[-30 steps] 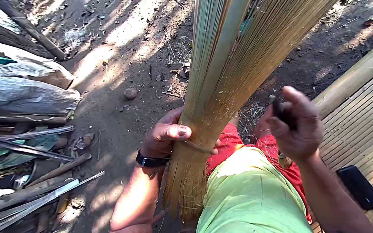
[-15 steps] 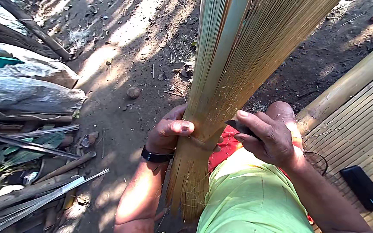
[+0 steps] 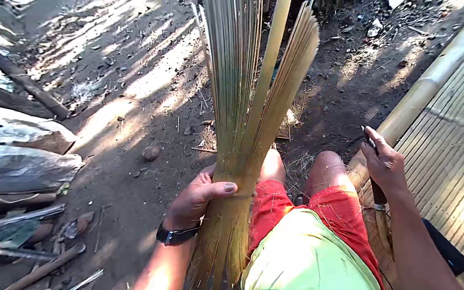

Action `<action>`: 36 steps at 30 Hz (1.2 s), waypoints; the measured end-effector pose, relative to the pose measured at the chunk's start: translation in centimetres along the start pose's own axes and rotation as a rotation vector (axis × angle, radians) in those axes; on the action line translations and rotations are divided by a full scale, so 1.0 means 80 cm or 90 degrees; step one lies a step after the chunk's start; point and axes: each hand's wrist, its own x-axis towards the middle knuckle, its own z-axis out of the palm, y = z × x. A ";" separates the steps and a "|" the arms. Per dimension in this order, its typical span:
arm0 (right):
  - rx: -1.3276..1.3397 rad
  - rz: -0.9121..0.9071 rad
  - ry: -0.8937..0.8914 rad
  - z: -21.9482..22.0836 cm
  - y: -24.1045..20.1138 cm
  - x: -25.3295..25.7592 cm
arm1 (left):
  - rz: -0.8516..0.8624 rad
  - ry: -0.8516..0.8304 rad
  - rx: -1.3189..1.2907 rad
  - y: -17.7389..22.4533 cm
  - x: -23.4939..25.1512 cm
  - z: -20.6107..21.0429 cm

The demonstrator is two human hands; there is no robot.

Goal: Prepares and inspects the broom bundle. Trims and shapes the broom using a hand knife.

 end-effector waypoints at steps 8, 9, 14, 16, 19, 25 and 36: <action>-0.131 0.098 0.062 0.060 0.154 -0.046 | -0.043 0.004 -0.018 -0.020 0.038 0.017; -0.125 0.106 0.063 0.064 0.159 -0.052 | -0.051 0.004 -0.018 -0.025 0.041 0.020; -0.197 0.132 0.048 0.064 0.153 -0.090 | -0.075 0.014 -0.077 -0.045 0.049 0.025; -0.211 0.132 0.054 0.055 0.145 -0.119 | -0.070 0.025 -0.092 -0.050 0.051 0.028; -0.189 0.194 0.004 0.042 0.131 -0.176 | -0.071 0.018 -0.102 -0.059 0.052 0.024; -0.245 0.164 0.057 0.038 0.107 -0.240 | -0.070 -0.041 -0.088 -0.061 0.049 0.022; 0.827 0.346 0.410 -0.033 -0.026 0.007 | 0.052 0.004 0.530 -0.059 0.038 0.096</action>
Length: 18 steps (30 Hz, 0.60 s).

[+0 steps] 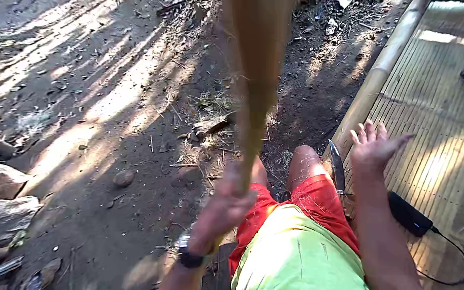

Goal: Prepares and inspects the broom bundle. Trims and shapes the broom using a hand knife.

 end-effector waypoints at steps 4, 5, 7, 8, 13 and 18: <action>0.064 0.015 -0.174 0.091 -0.017 -0.035 | 0.030 -0.131 0.004 -0.059 -0.001 0.066; 0.050 0.005 -0.158 0.081 -0.016 -0.019 | -0.017 -0.060 -0.048 -0.062 -0.003 0.044; -0.005 0.001 -0.081 0.041 -0.005 0.009 | -0.083 0.087 -0.107 -0.067 -0.018 0.013; -0.022 0.002 -0.057 0.032 0.004 0.017 | -0.087 0.128 -0.115 -0.068 -0.021 0.012; 0.001 0.046 -0.229 0.110 0.036 -0.060 | -0.025 -0.115 0.024 -0.058 -0.041 0.074; -0.053 0.045 -0.187 0.068 0.041 -0.006 | -0.097 0.019 -0.028 -0.072 -0.045 0.046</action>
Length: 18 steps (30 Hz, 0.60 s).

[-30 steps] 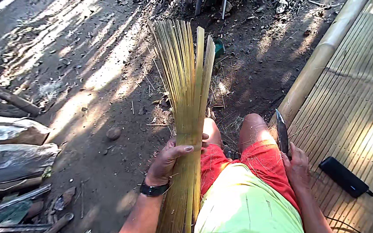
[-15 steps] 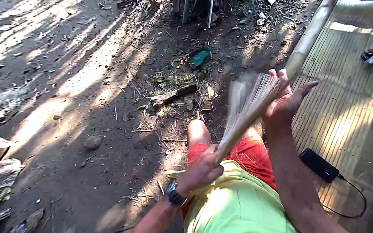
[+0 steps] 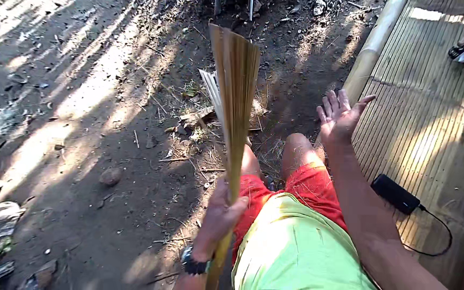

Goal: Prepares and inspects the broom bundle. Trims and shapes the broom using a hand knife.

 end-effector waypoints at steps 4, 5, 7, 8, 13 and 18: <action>0.027 -0.002 -0.097 0.043 -0.004 -0.036 | 0.024 -0.130 0.004 0.010 -0.007 0.024; 0.020 -0.006 -0.078 0.020 -0.006 -0.020 | -0.004 -0.085 -0.028 0.008 -0.003 0.007; 0.000 -0.002 0.019 -0.027 0.002 0.003 | -0.043 0.004 -0.040 0.001 -0.001 -0.006; 0.002 0.007 0.044 -0.028 0.009 0.004 | -0.041 0.001 -0.046 0.001 0.000 0.002; 0.011 -0.005 -0.067 0.027 0.012 -0.026 | 0.030 -0.097 0.021 0.001 0.004 0.019; 0.007 0.019 -0.006 -0.009 0.022 -0.018 | -0.003 0.012 0.001 0.014 0.004 0.010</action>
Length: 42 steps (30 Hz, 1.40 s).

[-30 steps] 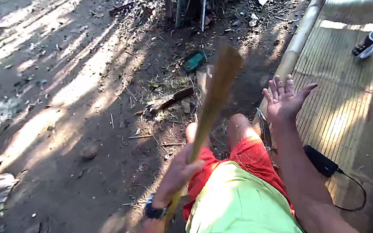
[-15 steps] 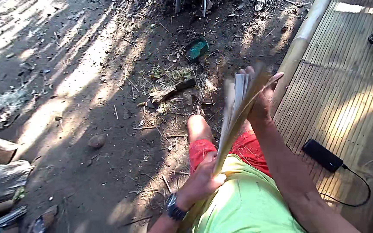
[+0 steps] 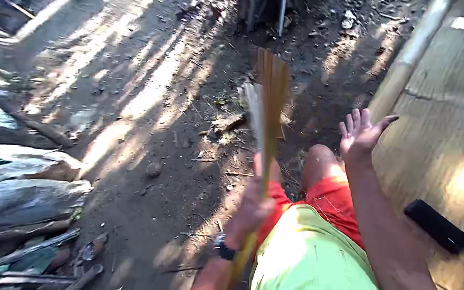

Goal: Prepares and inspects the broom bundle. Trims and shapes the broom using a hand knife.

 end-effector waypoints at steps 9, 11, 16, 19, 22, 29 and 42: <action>-0.008 -0.064 -0.067 0.054 0.006 -0.017 | 0.045 -0.052 0.051 0.005 0.001 0.020; -0.021 -0.071 -0.073 0.070 -0.001 -0.034 | 0.076 -0.110 0.056 0.003 0.000 0.026; 0.012 -0.110 -0.019 0.005 -0.016 0.009 | 0.027 0.042 0.007 0.009 0.000 -0.016; 0.002 -0.103 -0.010 0.082 -0.001 -0.039 | 0.109 -0.113 0.033 0.016 0.000 0.024; -0.011 -0.146 -0.078 0.016 -0.020 0.011 | 0.057 -0.021 0.074 0.008 -0.013 -0.034; 0.016 -0.145 -0.143 0.093 -0.003 -0.045 | 0.112 -0.137 -0.008 0.013 -0.007 0.018; -0.033 -0.146 -0.159 0.049 -0.027 -0.044 | 0.082 -0.245 -0.533 0.012 -0.011 -0.122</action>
